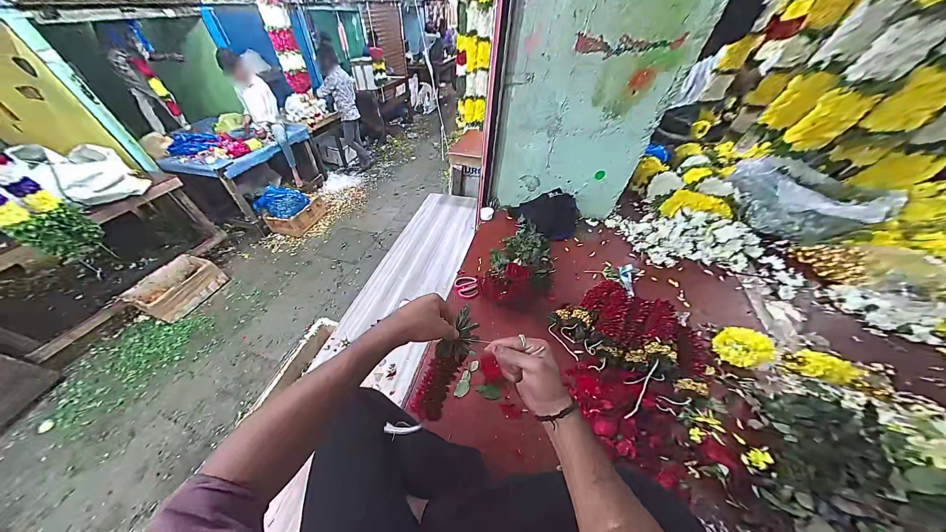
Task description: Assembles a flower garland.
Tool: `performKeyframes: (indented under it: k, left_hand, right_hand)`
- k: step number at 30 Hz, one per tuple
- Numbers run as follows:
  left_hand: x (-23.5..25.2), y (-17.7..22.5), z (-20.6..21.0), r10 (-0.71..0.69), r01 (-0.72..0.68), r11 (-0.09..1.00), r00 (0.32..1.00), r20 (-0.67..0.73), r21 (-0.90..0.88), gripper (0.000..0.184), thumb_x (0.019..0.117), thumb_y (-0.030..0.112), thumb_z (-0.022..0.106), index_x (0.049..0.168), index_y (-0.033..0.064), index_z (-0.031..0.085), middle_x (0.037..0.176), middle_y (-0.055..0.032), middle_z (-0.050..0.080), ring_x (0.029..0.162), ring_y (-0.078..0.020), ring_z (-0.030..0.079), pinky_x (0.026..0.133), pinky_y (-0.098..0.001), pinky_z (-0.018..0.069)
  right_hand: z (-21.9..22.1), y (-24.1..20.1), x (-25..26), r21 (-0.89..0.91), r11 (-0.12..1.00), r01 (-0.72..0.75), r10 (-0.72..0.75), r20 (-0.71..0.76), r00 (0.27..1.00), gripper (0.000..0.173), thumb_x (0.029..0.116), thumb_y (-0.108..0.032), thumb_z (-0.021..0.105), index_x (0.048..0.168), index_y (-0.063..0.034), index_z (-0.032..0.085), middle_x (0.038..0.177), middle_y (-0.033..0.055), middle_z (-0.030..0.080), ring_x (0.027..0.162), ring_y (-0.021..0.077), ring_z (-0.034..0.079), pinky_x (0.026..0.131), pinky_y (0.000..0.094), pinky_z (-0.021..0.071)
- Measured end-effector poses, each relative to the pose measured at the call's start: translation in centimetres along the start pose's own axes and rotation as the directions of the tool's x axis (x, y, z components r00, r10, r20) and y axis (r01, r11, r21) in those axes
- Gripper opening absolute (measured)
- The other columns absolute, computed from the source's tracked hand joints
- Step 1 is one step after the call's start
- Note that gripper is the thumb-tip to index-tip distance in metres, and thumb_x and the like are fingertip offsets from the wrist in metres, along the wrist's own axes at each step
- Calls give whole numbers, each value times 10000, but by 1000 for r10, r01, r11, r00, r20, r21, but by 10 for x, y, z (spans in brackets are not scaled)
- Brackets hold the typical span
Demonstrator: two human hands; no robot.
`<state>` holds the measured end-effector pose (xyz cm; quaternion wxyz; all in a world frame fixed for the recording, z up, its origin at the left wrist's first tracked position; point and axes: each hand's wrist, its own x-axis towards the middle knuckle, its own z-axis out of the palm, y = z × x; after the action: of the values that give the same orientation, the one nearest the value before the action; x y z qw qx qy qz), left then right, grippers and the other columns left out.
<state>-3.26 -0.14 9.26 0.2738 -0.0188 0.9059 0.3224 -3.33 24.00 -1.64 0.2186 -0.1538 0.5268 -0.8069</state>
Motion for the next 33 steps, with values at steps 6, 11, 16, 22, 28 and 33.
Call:
performKeyframes:
  k: [6,11,16,22,28,33]
  left_hand:
    - [-5,2,2,-4,-22,979,992,123,205,178,936,238,715,976,70,760,877,-90,709,831,-225,646,777,-522,509]
    - [-29,62,12,-21,-233,779,918,395,583,194,926,221,726,992,43,763,941,-204,702,960,-432,656,813,-693,491]
    - [-30,92,9,500,-530,848,800,331,-2,147,947,136,722,1035,28,767,964,-95,748,862,-171,702,813,-431,585]
    - [23,45,2,400,-378,915,894,-200,141,136,895,265,745,906,134,781,845,-36,727,833,-213,699,796,-537,570]
    - [22,-34,4,126,-138,986,984,122,96,183,947,265,742,897,97,792,801,-66,728,763,-207,679,751,-519,550]
    - [5,-73,42,-123,125,971,992,20,-203,168,887,250,780,833,92,776,795,-38,730,763,-149,677,763,-424,559]
  right_hand:
    - [0,-3,-1,-98,995,-16,19,24,1000,114,926,-72,686,903,-22,786,619,-14,610,452,7,384,419,196,306]
    - [2,-10,-1,-200,964,175,-135,199,971,98,932,-66,704,927,-13,786,838,35,742,678,42,622,611,223,514]
    - [17,-24,-16,-82,991,-105,98,-89,991,146,1010,-71,553,932,-92,675,775,-53,649,708,9,611,703,217,545]
    - [6,10,-7,97,995,10,-29,200,979,116,912,-62,658,930,-51,772,759,-16,686,554,7,499,495,193,392]
    - [-14,-3,4,-214,964,-161,175,50,983,135,942,-175,711,931,-73,798,646,-55,615,471,-10,388,434,180,307]
    - [22,16,-10,-582,809,-80,295,285,912,151,947,-188,689,931,-82,795,838,-21,746,750,29,665,732,256,564]
